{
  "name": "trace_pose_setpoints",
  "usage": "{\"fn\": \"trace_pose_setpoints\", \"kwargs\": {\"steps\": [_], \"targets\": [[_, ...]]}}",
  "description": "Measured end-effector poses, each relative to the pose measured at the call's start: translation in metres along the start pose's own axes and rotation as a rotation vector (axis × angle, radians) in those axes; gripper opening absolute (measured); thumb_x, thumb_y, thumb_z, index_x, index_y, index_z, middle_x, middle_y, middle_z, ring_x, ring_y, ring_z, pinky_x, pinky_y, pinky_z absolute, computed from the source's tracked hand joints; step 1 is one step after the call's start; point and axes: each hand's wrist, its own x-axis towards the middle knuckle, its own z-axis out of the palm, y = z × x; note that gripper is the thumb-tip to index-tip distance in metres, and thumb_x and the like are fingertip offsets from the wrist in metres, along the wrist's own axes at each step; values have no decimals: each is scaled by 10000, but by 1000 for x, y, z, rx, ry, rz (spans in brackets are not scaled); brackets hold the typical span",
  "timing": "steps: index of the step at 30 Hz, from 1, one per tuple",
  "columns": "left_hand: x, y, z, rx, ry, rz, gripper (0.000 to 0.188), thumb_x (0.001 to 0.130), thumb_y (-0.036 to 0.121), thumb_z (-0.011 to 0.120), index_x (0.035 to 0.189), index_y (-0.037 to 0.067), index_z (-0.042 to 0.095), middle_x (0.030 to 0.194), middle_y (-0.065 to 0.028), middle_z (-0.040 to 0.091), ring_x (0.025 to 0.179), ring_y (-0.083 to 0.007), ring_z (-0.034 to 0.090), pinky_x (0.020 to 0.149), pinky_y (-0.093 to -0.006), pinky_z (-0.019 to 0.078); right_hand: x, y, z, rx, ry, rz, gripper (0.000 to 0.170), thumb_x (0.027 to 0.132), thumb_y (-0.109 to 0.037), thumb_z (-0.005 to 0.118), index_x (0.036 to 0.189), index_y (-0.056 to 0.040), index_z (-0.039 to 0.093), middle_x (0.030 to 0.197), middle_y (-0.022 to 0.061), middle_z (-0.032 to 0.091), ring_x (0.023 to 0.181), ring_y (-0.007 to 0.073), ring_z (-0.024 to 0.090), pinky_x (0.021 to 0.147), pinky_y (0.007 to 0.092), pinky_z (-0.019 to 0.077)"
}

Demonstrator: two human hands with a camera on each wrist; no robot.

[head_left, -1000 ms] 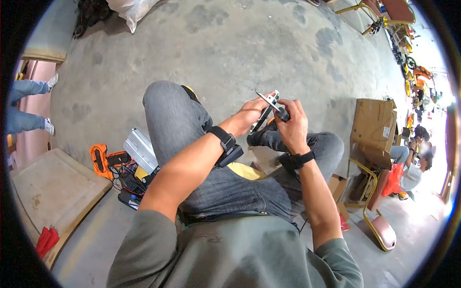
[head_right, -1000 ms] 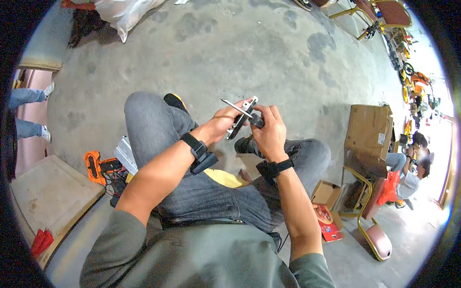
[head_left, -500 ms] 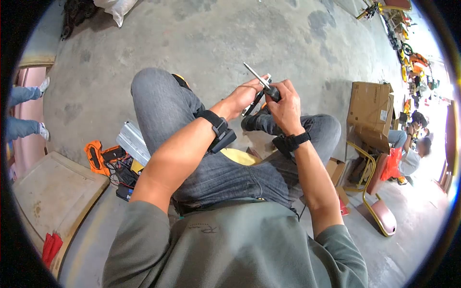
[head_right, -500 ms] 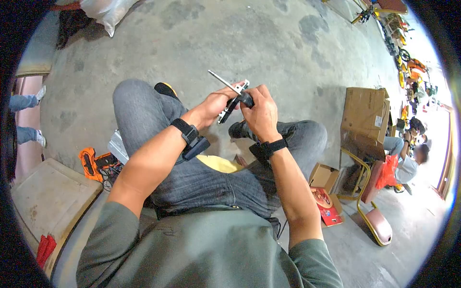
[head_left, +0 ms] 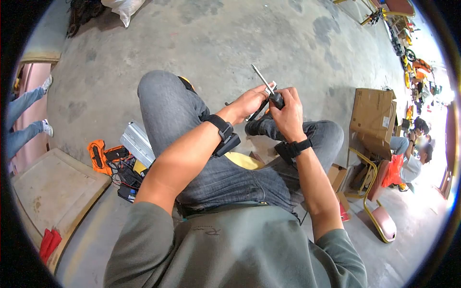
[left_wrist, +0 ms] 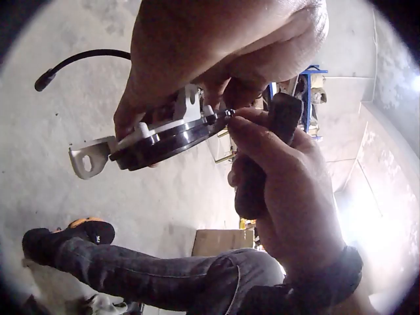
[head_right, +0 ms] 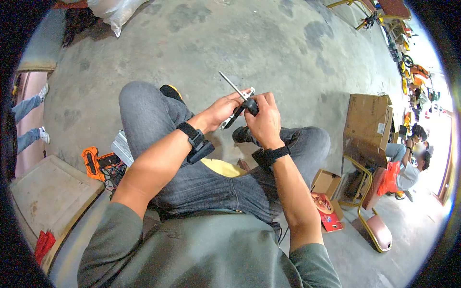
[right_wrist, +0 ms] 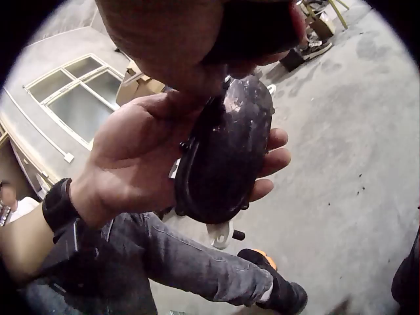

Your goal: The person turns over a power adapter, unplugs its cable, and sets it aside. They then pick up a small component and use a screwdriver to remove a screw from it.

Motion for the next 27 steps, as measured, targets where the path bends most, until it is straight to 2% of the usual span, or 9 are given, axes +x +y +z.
{"fn": "trace_pose_setpoints", "kwargs": {"steps": [5, 7, 11, 15, 17, 24, 27], "targets": [[-11, 18, 7, 12, -38, -63, 468, 1000, 152, 391, 1456, 52, 383, 1385, -46, 501, 1234, -132, 472, 1045, -267, 350, -1, -3, 1, -8, 46, -20, 283, 701, -35, 666, 977, -47, 604, 986, 140, 566, 876, 365, 598, 739, 427, 497], [-9, 13, 6, -22, -8, -83, 463, 1005, 165, 394, 1456, 59, 387, 1361, -39, 519, 1219, -129, 483, 1036, -267, 357, -1, -5, 1, -8, -15, 27, 304, 698, -34, 671, 989, -55, 584, 988, 139, 568, 877, 371, 600, 734, 434, 497], [4, -4, -1, 13, 2, -50, 452, 1007, 172, 399, 1448, 74, 407, 1337, -32, 536, 1193, -124, 495, 1024, -265, 364, -1, -5, 3, 6, -29, 28, 314, 695, -30, 673, 992, -62, 575, 988, 136, 572, 873, 374, 604, 726, 439, 501], [-1, 2, 2, 14, -25, -35, 439, 1006, 150, 385, 1436, 79, 431, 1329, -22, 542, 1167, -118, 502, 1010, -259, 365, -2, -4, 2, 7, -16, -4, 296, 704, -2, 630, 993, -44, 582, 937, 164, 584, 847, 384, 599, 719, 427, 485], [-6, 11, 6, 28, 14, -85, 443, 1004, 136, 377, 1441, 86, 427, 1328, -19, 543, 1171, -113, 498, 999, -251, 366, -3, -3, 3, -25, -41, 2, 324, 693, -36, 680, 999, -61, 576, 970, 143, 580, 842, 380, 612, 704, 442, 504], [-9, 17, 5, 50, -20, -170, 447, 993, 94, 388, 1436, 104, 440, 1351, -21, 530, 1178, -104, 495, 983, -231, 373, -4, -1, 4, -18, -27, -2, 316, 703, -42, 681, 1001, -49, 576, 955, 151, 576, 824, 388, 608, 697, 446, 497], [-6, 9, 4, 23, 0, -109, 432, 1003, 101, 395, 1433, 91, 439, 1363, -18, 522, 1190, -98, 494, 989, -229, 377, -5, -2, 4, -19, -35, 11, 317, 701, -43, 682, 999, -46, 575, 949, 153, 574, 826, 390, 605, 698, 450, 494]]}}
